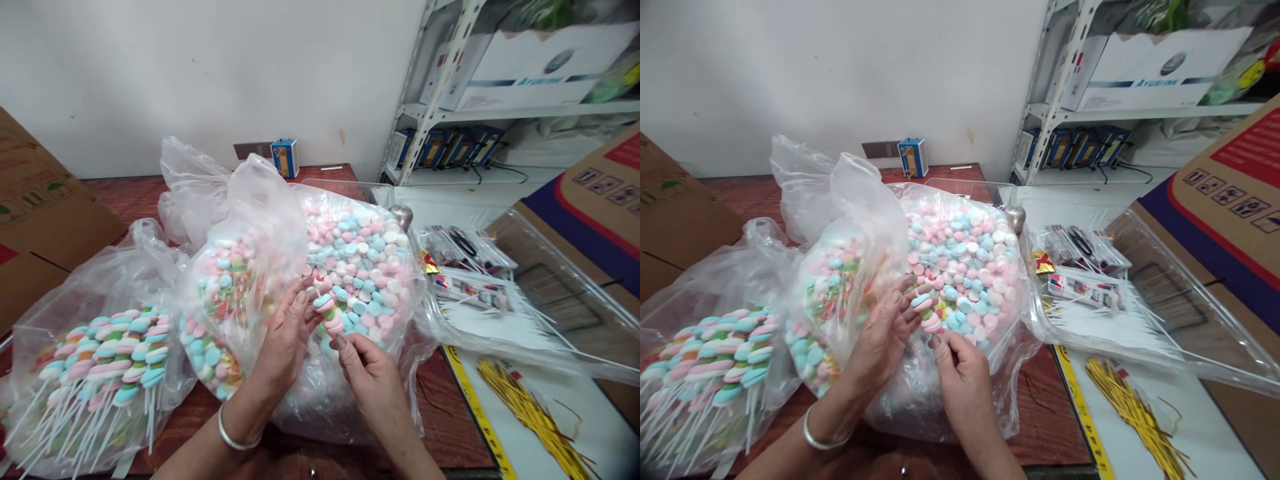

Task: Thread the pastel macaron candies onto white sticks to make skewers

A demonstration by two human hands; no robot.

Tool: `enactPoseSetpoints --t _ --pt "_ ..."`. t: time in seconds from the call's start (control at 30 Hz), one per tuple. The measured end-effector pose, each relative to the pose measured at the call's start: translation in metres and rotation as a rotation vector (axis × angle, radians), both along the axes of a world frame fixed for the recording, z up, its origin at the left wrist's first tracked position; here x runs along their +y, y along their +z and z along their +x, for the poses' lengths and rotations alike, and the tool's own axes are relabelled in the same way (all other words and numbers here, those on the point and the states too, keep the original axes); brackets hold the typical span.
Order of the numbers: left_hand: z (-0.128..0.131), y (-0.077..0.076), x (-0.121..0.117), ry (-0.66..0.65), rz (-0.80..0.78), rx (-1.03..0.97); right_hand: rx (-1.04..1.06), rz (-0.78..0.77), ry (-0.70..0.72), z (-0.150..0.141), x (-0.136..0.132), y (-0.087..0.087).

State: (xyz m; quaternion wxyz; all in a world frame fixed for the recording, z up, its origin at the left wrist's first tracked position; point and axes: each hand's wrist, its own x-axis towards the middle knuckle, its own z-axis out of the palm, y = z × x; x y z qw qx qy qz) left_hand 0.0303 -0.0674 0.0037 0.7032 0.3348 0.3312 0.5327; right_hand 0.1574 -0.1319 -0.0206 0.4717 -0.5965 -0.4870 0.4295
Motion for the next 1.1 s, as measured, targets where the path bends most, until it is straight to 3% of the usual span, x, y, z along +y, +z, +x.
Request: enactPoseSetpoints --t 0.17,0.4,0.6,0.73,0.83,1.0,1.1 --pt "0.015 0.011 0.002 -0.039 -0.149 -0.163 -0.212 0.151 0.048 -0.003 -0.011 0.010" --pt "0.020 0.004 -0.008 0.023 -0.106 -0.185 -0.379 0.210 0.002 -0.011 -0.018 -0.005" --pt "0.023 -0.003 -0.015 0.014 -0.110 -0.173 -0.355 0.272 0.007 -0.024 -0.009 0.001" --pt "0.013 -0.001 -0.004 0.042 -0.102 -0.070 -0.310 0.221 0.013 -0.022 0.001 0.005" --pt "-0.010 -0.001 0.013 0.175 0.040 0.202 -0.283 0.161 -0.069 -0.011 0.008 0.006" --pt "-0.066 -0.007 0.028 0.469 0.451 1.138 -0.315 0.031 -0.003 0.003 0.015 -0.002" --pt "-0.091 -0.013 0.027 0.517 0.567 1.558 -0.391 -0.019 0.071 0.002 0.016 -0.009"
